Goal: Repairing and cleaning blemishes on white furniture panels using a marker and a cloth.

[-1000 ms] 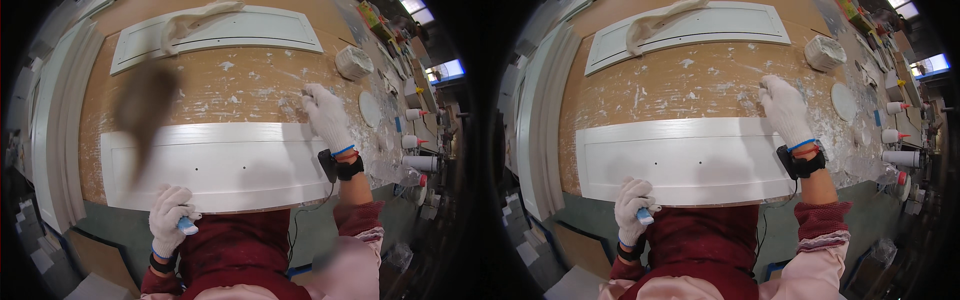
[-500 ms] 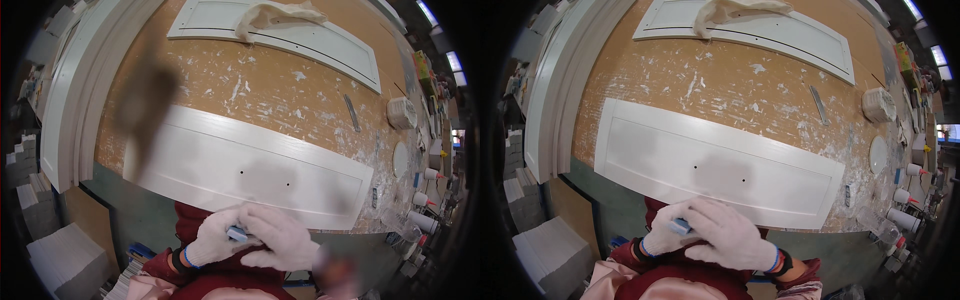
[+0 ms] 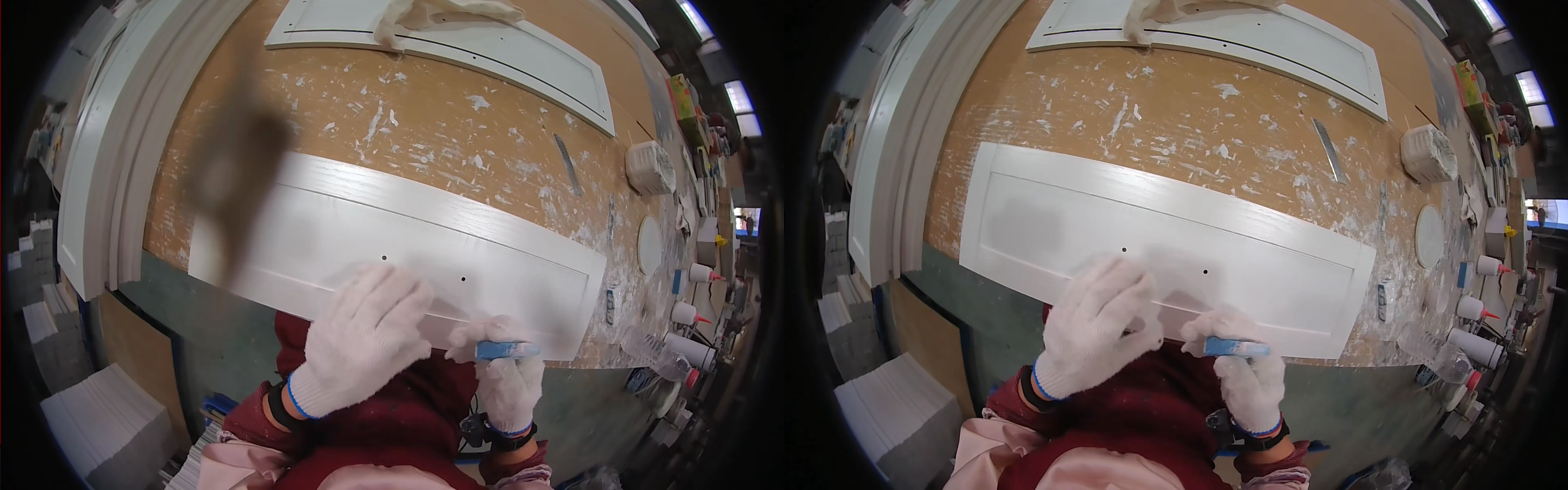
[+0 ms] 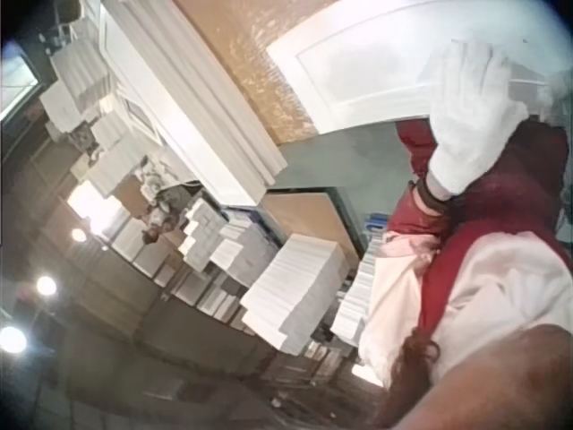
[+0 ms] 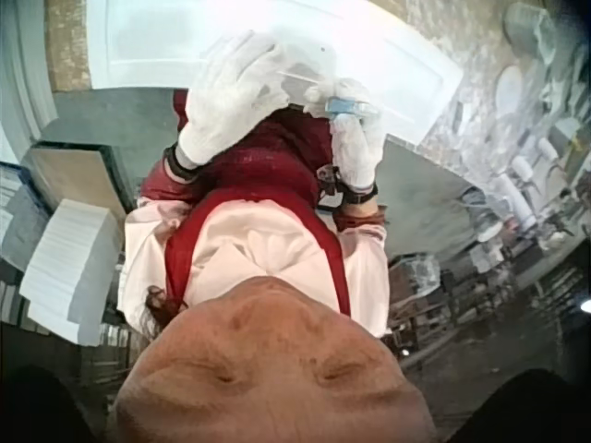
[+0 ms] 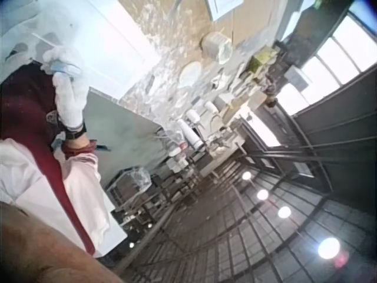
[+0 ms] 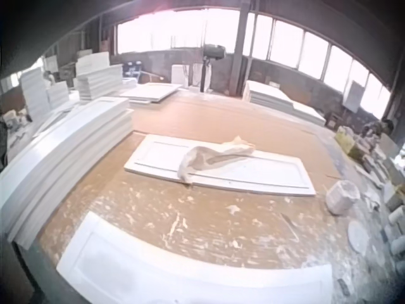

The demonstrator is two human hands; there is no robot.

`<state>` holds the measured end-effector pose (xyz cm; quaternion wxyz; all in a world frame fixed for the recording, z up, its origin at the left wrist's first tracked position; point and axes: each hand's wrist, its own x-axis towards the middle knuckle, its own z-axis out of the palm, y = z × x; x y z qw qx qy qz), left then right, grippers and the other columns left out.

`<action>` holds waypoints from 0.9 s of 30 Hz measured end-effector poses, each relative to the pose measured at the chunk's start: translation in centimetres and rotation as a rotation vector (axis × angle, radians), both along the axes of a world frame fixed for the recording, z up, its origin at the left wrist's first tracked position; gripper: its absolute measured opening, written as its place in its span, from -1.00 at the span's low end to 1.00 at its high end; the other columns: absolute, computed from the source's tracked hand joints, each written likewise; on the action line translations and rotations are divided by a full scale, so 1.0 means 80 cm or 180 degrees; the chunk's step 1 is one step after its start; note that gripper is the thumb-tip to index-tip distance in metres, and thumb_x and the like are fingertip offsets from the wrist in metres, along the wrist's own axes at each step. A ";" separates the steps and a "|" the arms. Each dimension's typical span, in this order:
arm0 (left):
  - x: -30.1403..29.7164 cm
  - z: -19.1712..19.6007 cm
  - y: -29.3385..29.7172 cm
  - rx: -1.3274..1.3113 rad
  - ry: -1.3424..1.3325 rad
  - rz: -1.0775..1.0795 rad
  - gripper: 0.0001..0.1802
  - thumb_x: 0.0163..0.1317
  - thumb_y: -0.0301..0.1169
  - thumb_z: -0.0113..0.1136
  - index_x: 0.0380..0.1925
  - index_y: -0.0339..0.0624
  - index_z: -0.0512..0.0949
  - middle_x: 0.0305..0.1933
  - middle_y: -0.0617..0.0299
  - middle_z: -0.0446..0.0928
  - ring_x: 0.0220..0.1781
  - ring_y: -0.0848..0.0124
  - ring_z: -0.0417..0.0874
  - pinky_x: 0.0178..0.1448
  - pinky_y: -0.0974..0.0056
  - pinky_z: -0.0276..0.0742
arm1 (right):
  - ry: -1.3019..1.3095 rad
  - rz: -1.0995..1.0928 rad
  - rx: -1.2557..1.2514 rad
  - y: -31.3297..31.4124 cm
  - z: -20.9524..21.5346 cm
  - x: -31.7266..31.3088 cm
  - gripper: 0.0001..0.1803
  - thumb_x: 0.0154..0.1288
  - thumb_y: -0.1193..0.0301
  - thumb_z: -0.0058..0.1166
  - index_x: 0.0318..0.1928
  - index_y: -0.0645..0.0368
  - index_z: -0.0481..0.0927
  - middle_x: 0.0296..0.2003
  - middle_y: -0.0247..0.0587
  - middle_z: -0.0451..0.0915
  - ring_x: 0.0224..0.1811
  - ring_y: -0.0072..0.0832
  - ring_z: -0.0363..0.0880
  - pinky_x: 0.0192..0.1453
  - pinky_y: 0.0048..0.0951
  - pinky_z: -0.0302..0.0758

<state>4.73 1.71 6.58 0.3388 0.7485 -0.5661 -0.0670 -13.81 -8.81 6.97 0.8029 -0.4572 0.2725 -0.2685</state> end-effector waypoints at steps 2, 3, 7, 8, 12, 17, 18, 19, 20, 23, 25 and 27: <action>0.009 -0.021 -0.016 0.0062 -0.0226 -0.0007 -0.17 -0.23 -0.22 0.57 0.15 -0.15 0.49 0.27 0.06 0.48 0.32 -0.01 0.47 0.37 -0.10 0.38 | 0.0581 -0.0084 -0.0076 -0.005 0.001 -0.022 -0.53 0.37 0.47 0.00 0.25 0.40 0.41 -0.01 0.17 0.59 -0.05 -0.19 0.62 -0.05 -0.25 0.61; 0.008 -0.025 -0.033 0.0302 -0.0238 -0.0030 -0.13 -0.22 -0.17 0.56 0.19 -0.14 0.47 0.31 0.05 0.45 0.36 -0.01 0.43 0.42 -0.13 0.31 | 0.1182 -0.0171 -0.0186 -0.006 0.005 -0.031 -0.54 0.37 0.49 -0.04 0.25 0.41 0.41 -0.05 0.15 0.60 -0.10 -0.22 0.62 -0.07 -0.25 0.61; -0.045 -0.030 -0.054 0.0610 -0.0120 -0.0845 -0.16 -0.03 0.05 0.41 0.23 -0.15 0.44 0.35 0.04 0.40 0.43 0.00 0.33 0.50 -0.10 0.19 | 0.1376 -0.0575 -0.0175 -0.012 0.005 -0.050 -0.49 0.24 0.57 -0.09 0.22 0.47 0.40 -0.09 0.06 0.64 -0.19 -0.31 0.64 -0.02 -0.29 0.61; -0.058 -0.026 -0.054 0.0522 0.0203 -0.1449 -0.22 0.05 0.08 0.35 0.20 -0.15 0.46 0.32 0.04 0.42 0.40 0.00 0.36 0.46 -0.06 0.25 | 0.1130 -0.0780 -0.0235 -0.017 0.002 -0.049 -0.48 0.24 0.57 -0.08 0.24 0.47 0.39 -0.11 0.05 0.64 -0.23 -0.32 0.63 -0.05 -0.29 0.61; -0.085 -0.024 -0.043 0.1794 0.2649 -0.4208 -0.59 0.32 -0.04 0.19 -0.05 -0.13 0.57 -0.03 0.11 0.58 0.08 0.10 0.56 0.13 0.10 0.50 | 0.0797 -0.1137 -0.0167 -0.027 -0.001 -0.063 -0.45 0.25 0.53 -0.05 0.26 0.48 0.36 -0.15 0.01 0.62 -0.30 -0.36 0.59 -0.14 -0.32 0.59; -0.061 -0.026 -0.024 0.0828 0.1771 -0.1932 -0.61 0.23 -0.16 0.35 -0.03 -0.09 0.59 -0.01 0.12 0.62 0.00 0.15 0.65 0.07 0.21 0.60 | 0.0787 -0.0913 -0.0283 -0.030 -0.008 -0.071 -0.42 0.27 0.49 -0.02 0.29 0.46 0.33 -0.10 0.04 0.62 -0.25 -0.33 0.59 -0.08 -0.33 0.59; -0.062 -0.023 -0.023 0.0826 0.1757 -0.1907 -0.61 0.23 -0.16 0.35 -0.03 -0.09 0.59 -0.01 0.12 0.62 0.00 0.15 0.65 0.07 0.21 0.60 | 0.0763 -0.0826 -0.0418 -0.026 -0.005 -0.065 -0.41 0.28 0.52 -0.03 0.32 0.44 0.32 -0.06 0.04 0.61 -0.16 -0.31 0.60 0.00 -0.30 0.58; -0.065 -0.021 -0.023 0.0435 0.1997 -0.1442 -0.54 0.18 -0.20 0.40 0.04 -0.12 0.57 -0.02 0.09 0.62 -0.02 0.17 0.66 0.05 0.22 0.60 | 0.0739 -0.0738 -0.0558 -0.022 -0.003 -0.058 -0.40 0.28 0.56 -0.03 0.35 0.42 0.30 -0.02 0.03 0.61 -0.07 -0.29 0.61 0.09 -0.28 0.57; -0.067 -0.017 -0.024 0.0030 0.2233 -0.0984 -0.45 0.13 -0.24 0.46 0.12 -0.14 0.55 -0.02 0.06 0.61 -0.04 0.20 0.67 0.04 0.23 0.61 | 0.0735 -0.0722 -0.0575 -0.018 -0.003 -0.053 -0.40 0.28 0.56 -0.03 0.35 0.42 0.30 -0.02 0.03 0.61 -0.07 -0.29 0.61 0.09 -0.28 0.57; -0.066 -0.006 -0.022 0.0494 0.3909 -0.0611 -0.33 0.07 -0.48 0.44 0.25 -0.18 0.47 -0.09 0.21 0.58 -0.09 0.47 0.62 0.02 0.32 0.59 | 0.0901 0.0136 -0.2372 -0.006 -0.003 -0.024 -0.39 0.34 0.60 0.04 0.40 0.38 0.27 0.11 0.02 0.57 0.18 -0.24 0.55 0.27 -0.21 0.46; -0.057 -0.003 -0.020 0.0870 0.4682 -0.0256 -0.30 0.05 -0.60 0.34 0.28 -0.20 0.43 -0.04 0.31 0.55 -0.06 0.58 0.57 0.01 0.39 0.57 | 0.1164 0.0789 -0.2637 -0.015 0.007 -0.002 -0.32 0.25 0.58 0.16 0.38 0.37 0.28 0.12 0.15 0.54 0.14 -0.01 0.56 0.22 -0.20 0.50; -0.050 -0.012 -0.010 0.0780 0.4878 -0.0091 -0.30 0.05 -0.60 0.34 0.27 -0.24 0.43 -0.03 0.29 0.55 -0.07 0.55 0.57 0.00 0.39 0.56 | 0.1343 0.0990 -0.2889 -0.011 0.013 0.012 -0.30 0.22 0.58 0.17 0.38 0.36 0.28 0.12 0.17 0.52 0.13 0.07 0.56 0.21 -0.19 0.51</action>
